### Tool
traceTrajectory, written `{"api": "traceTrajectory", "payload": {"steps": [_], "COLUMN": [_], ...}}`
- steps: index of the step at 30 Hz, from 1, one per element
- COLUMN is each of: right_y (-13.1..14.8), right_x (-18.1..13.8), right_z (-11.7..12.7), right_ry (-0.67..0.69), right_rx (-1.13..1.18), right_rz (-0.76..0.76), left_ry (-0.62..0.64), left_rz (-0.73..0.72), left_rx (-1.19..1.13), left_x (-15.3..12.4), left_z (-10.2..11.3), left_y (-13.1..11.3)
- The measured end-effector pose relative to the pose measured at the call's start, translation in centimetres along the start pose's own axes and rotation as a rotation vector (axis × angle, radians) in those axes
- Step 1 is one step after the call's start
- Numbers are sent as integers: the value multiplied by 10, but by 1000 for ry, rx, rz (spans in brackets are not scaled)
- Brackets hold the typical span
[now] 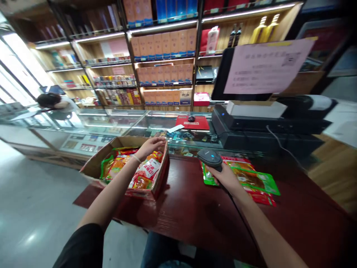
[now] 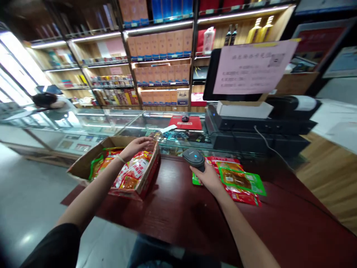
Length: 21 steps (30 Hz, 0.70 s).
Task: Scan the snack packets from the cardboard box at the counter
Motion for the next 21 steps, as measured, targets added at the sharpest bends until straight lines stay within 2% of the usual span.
{"api": "traceTrajectory", "payload": {"steps": [2, 4, 6, 9, 12, 17, 21], "right_y": [7, 15, 24, 31, 30, 20, 10], "right_x": [10, 18, 24, 30, 35, 39, 41], "right_z": [-31, -62, -92, -130, -156, -177, -183], "right_ry": [63, 115, 172, 245, 300, 368, 385], "right_rx": [-28, -52, -51, -44, -7, 49, 57], "right_rz": [26, 28, 42, 50, 48, 45, 26], "left_ry": [-98, -151, -182, -190, -138, 60, 29], "left_rz": [12, 33, 46, 65, 77, 92, -40], "left_rx": [11, 32, 54, 79, 163, 574, 774], "left_x": [-11, -24, -38, -53, -58, -57, -58], "left_z": [38, 66, 86, 104, 110, 99, 86], "left_y": [18, 35, 47, 62, 80, 114, 113]}}
Point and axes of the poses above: each hand's wrist, its own x-axis towards the middle knuckle, its own z-axis out of the back of the hand, y = z × x, the point moved 7 cm from there along x, towards the middle knuckle, and after that the axes turned 13 degrees about x, right-handed, at the moved point
